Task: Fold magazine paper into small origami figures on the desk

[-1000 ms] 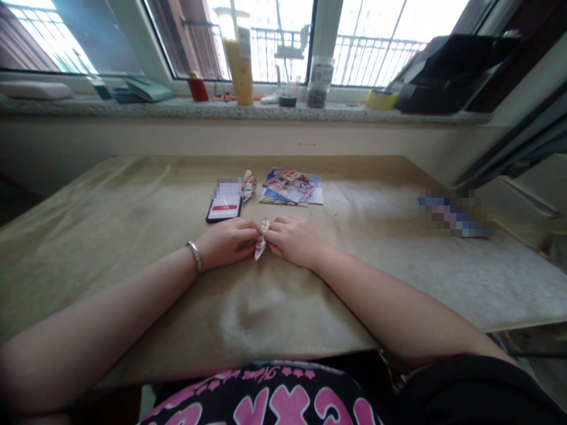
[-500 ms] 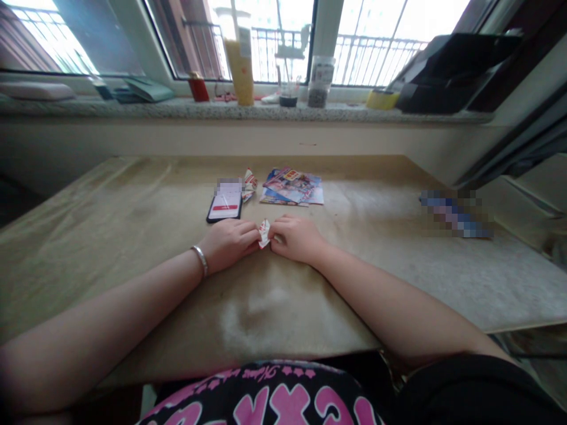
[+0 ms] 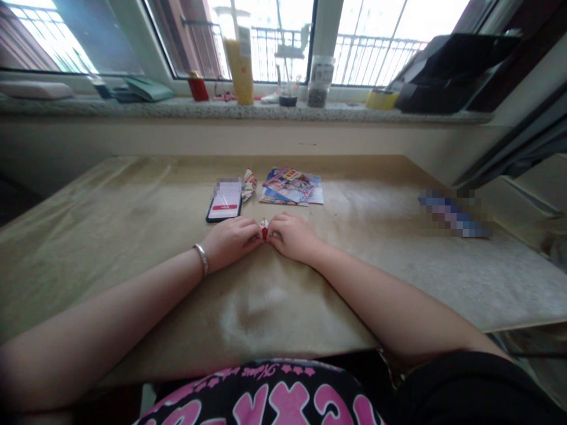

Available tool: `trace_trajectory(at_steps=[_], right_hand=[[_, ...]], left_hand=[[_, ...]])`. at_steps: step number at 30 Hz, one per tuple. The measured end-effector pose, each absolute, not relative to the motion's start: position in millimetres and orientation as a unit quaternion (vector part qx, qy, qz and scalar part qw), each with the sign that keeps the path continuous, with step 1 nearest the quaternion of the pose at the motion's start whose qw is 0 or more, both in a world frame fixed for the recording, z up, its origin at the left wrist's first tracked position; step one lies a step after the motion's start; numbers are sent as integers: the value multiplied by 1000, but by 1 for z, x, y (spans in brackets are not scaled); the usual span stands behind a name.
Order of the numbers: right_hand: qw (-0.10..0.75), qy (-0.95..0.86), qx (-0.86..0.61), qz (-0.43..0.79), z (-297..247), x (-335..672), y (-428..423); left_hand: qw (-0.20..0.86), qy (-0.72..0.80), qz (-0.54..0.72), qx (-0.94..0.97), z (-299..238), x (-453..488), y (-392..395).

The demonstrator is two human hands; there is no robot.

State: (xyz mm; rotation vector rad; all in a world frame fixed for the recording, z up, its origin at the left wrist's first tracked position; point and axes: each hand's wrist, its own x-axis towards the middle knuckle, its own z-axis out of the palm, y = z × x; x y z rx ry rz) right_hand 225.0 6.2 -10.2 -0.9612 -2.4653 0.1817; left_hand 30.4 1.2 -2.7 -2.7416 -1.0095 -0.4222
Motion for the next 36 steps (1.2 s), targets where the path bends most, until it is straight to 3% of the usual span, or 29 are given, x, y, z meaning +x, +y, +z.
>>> trace_trajectory(at_steps=[9, 19, 24, 31, 36], right_hand=[[239, -909, -336, 61, -15, 230, 10], [164, -931, -313, -93, -6, 225, 0], [170, -925, -338, -21, -9, 225, 4], [204, -910, -356, 56, -11, 228, 10], [252, -878, -399, 84, -14, 225, 12]], left_hand=[[1, -328, -195, -924, -7, 25, 6], [126, -311, -111, -936, 0, 30, 1], [116, -324, -120, -931, 3, 34, -1], [-15, -347, -173, -922, -4, 25, 7], [-44, -395, -175, -901, -7, 28, 10]])
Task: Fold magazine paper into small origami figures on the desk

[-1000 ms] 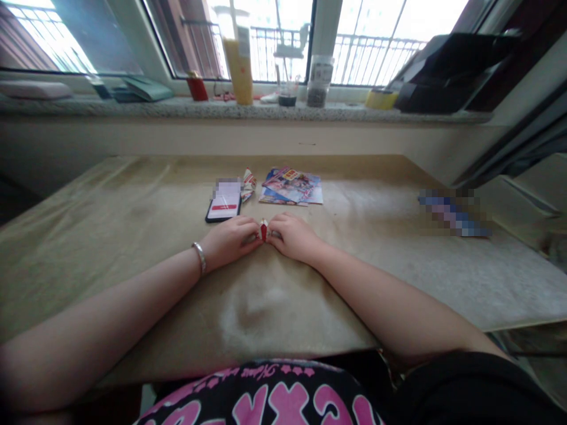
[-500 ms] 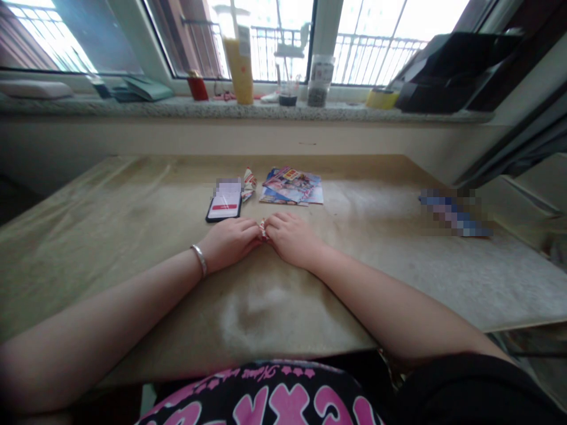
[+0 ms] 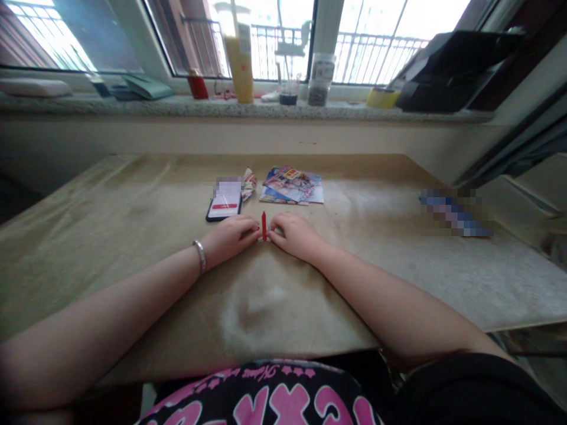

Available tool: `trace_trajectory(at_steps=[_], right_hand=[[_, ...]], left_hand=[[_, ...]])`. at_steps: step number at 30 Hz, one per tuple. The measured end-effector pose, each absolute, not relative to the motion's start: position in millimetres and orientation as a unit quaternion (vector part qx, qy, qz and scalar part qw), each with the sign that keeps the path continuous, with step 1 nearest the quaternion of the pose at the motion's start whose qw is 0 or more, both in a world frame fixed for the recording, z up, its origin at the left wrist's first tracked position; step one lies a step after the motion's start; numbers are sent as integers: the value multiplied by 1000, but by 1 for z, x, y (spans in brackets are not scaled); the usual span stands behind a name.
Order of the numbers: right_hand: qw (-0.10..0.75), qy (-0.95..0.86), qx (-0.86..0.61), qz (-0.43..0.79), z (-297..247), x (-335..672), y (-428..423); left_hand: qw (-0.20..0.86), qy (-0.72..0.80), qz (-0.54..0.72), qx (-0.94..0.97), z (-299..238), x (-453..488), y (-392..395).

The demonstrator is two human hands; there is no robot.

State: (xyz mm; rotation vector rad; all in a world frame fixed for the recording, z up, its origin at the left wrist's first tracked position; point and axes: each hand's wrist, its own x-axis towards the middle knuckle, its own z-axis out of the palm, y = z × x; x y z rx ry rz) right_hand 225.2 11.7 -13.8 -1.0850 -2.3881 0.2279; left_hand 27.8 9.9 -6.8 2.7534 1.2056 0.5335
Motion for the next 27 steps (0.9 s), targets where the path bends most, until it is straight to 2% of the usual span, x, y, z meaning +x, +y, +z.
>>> trace_trajectory(at_steps=[5, 13, 21, 27], right_hand=[[286, -866, -389, 130, -17, 224, 13], [285, -867, -389, 127, -19, 223, 14], [273, -865, -407, 112, -14, 222, 10], [270, -852, -434, 111, -16, 224, 11]], left_hand=[[35, 420, 188, 887, -8, 33, 11], [1, 420, 188, 888, -12, 33, 14], [-18, 321, 175, 931, -8, 25, 9], [-47, 321, 154, 933, -5, 25, 5]])
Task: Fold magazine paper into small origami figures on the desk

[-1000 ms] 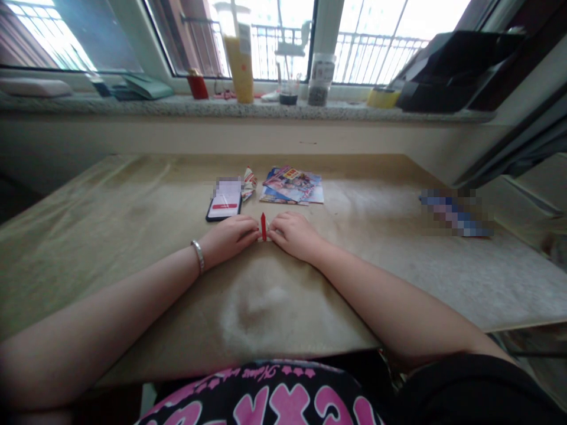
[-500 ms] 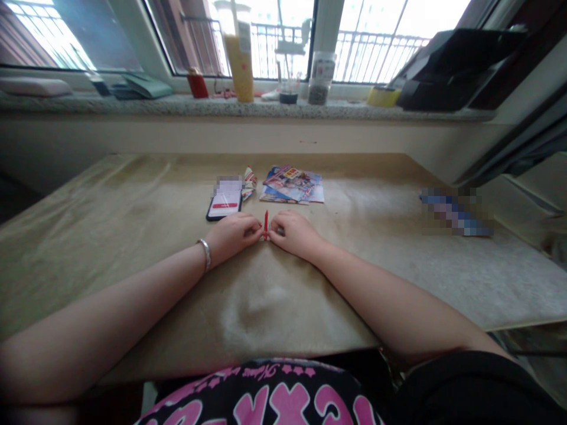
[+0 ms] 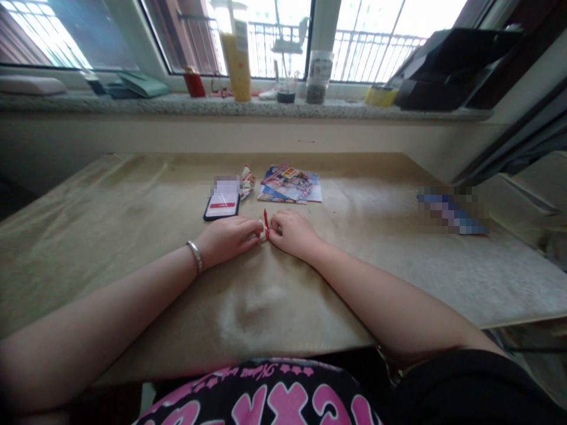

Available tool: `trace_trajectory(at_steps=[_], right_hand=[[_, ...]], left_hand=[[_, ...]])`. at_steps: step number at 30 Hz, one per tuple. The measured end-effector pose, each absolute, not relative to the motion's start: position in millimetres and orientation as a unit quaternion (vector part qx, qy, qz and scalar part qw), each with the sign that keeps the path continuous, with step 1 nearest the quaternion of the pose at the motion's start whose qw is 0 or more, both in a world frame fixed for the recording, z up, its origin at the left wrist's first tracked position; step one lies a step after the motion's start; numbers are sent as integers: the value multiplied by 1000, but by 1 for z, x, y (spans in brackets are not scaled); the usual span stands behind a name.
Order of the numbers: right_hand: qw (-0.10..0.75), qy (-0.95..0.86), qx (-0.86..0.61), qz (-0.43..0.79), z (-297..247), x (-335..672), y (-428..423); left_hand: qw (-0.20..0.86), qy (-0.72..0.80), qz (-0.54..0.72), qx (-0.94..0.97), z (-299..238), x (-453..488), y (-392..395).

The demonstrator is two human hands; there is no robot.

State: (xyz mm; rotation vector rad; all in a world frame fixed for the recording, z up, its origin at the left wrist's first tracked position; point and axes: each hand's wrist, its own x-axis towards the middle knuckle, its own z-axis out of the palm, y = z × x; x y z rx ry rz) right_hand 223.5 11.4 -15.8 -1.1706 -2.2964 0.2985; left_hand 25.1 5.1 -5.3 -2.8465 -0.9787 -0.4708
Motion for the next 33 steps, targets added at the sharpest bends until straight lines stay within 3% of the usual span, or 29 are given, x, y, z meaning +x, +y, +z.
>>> trace_trajectory(at_steps=[19, 33], right_hand=[[278, -834, -466, 96, -16, 225, 11], [188, -895, -403, -48, -4, 227, 0]], left_hand=[[15, -249, -207, -946, -7, 25, 9], [69, -252, -153, -953, -3, 24, 3]])
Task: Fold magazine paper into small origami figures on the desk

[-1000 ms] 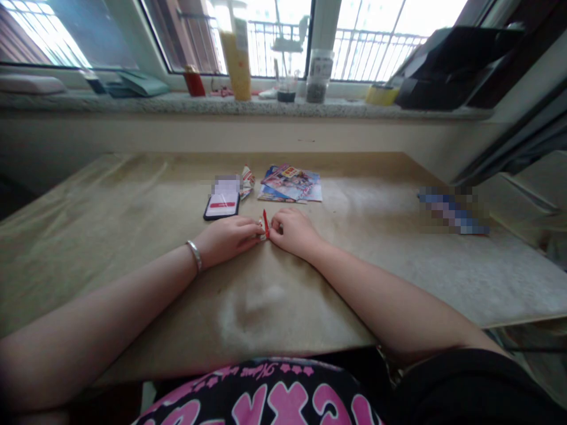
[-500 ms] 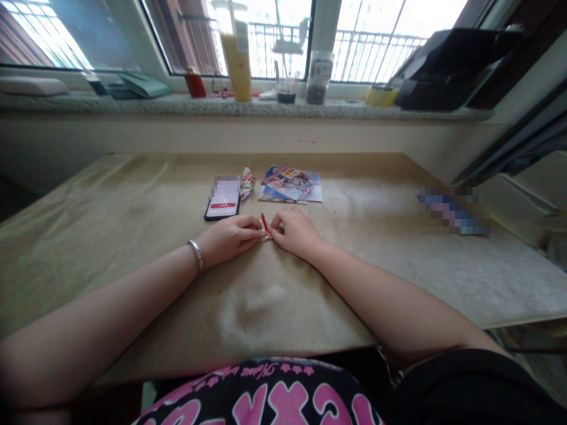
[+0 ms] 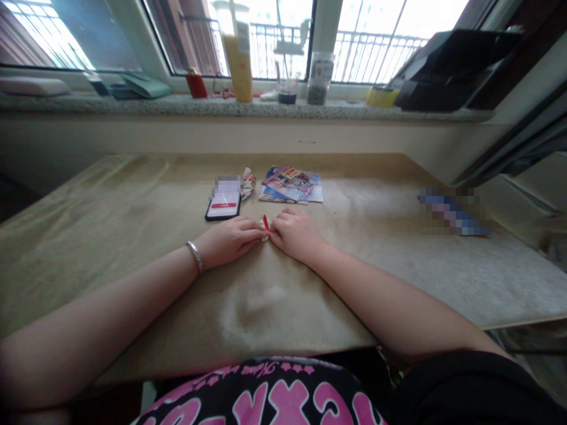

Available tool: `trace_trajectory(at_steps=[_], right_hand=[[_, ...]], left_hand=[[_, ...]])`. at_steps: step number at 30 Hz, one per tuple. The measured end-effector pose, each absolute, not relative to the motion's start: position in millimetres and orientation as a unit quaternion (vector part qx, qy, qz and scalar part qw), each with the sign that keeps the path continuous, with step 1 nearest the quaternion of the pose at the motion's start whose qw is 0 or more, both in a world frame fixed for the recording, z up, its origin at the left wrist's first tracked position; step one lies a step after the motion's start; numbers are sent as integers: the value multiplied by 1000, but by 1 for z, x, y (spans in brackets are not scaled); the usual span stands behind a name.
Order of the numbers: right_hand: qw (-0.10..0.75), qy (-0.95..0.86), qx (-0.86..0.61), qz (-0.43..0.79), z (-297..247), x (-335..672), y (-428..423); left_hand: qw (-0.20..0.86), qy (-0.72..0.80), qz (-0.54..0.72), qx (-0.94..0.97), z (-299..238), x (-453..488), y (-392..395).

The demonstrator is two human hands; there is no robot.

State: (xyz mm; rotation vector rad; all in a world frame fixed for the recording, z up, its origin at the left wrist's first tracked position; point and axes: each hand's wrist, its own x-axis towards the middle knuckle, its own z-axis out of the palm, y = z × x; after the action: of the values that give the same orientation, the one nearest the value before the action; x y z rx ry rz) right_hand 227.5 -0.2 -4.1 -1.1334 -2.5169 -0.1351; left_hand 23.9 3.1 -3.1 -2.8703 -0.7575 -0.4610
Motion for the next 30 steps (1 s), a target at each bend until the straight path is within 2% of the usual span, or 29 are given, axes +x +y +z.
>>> trace_trajectory(at_steps=[4, 8, 23, 30], right_hand=[[209, -910, -351, -64, -4, 231, -1], [195, -924, -324, -57, -4, 235, 1], [137, -941, -304, -64, 3, 235, -3], [146, -931, -332, -40, 2, 235, -2]], left_hand=[[80, -246, -157, -953, -3, 24, 2], [85, -245, -149, -954, -2, 23, 0], [67, -242, -135, -959, 1, 23, -1], [59, -240, -129, -960, 2, 23, -2]])
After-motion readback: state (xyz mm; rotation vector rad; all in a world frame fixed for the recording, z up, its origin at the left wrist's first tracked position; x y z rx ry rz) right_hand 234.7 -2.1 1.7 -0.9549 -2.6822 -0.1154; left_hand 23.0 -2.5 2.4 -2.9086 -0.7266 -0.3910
